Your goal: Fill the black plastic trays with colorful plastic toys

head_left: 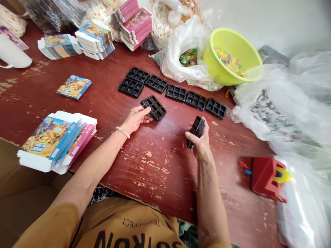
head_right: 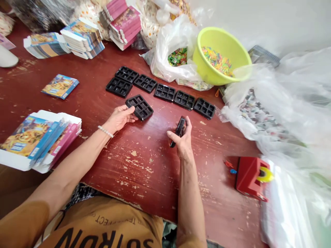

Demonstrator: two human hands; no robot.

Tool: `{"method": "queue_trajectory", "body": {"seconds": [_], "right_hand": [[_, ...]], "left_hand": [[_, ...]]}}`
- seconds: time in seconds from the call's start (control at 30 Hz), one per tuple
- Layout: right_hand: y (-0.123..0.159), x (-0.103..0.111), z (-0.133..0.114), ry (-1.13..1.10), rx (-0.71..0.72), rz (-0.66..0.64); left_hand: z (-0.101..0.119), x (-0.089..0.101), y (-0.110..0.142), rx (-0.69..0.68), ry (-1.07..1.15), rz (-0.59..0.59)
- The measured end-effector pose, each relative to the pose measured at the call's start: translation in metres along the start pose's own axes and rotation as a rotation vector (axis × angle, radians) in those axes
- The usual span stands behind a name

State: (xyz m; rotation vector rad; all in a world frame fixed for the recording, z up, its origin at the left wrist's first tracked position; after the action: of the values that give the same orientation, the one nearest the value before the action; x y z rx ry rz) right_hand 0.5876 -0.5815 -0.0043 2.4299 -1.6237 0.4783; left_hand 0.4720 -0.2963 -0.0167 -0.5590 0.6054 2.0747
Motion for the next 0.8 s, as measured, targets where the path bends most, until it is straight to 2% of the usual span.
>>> {"method": "queue_trajectory", "body": {"seconds": [0.1,0.2,0.27,0.37,0.43,0.5,0.57,0.67,0.8], "right_hand": [[0.000,0.003,-0.002,0.125,0.034,0.008],[0.007,-0.004,-0.006,0.191,0.072,-0.029],[0.012,-0.012,-0.010,0.245,0.103,-0.061],[0.023,-0.030,-0.021,0.303,0.171,-0.077],[0.031,-0.048,-0.030,0.339,0.210,-0.091],[0.038,-0.068,-0.035,0.383,0.226,-0.127],[0.042,-0.080,-0.037,0.444,0.225,-0.141],[0.045,-0.082,-0.041,0.520,0.239,-0.104],[0.053,-0.081,-0.052,0.613,0.331,-0.101]], "left_hand": [[0.004,0.003,-0.031,0.050,0.066,0.096],[0.010,0.003,-0.043,0.076,0.037,0.159],[0.012,0.006,-0.038,0.088,-0.045,0.183],[0.005,0.007,-0.010,0.112,-0.131,0.189],[-0.008,-0.010,0.017,0.144,-0.176,0.057],[-0.024,-0.045,0.050,0.172,-0.241,-0.234],[-0.028,-0.069,0.079,0.115,-0.315,-0.410],[-0.018,-0.083,0.101,-0.014,-0.413,-0.476],[-0.007,-0.085,0.104,-0.079,-0.610,-0.456]]}}
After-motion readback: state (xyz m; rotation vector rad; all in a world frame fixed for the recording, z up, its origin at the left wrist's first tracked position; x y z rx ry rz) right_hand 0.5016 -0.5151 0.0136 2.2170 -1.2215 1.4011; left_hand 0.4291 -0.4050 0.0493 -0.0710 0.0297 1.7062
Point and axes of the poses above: each hand's wrist, its own y-axis away from the middle knuckle, its own x-axis out of the back of the hand, z = x × y, the point moved 10 cm from there along -y, towards the middle knuckle, and after that the axes turned 12 degrees about y, right-handed, at the moved point
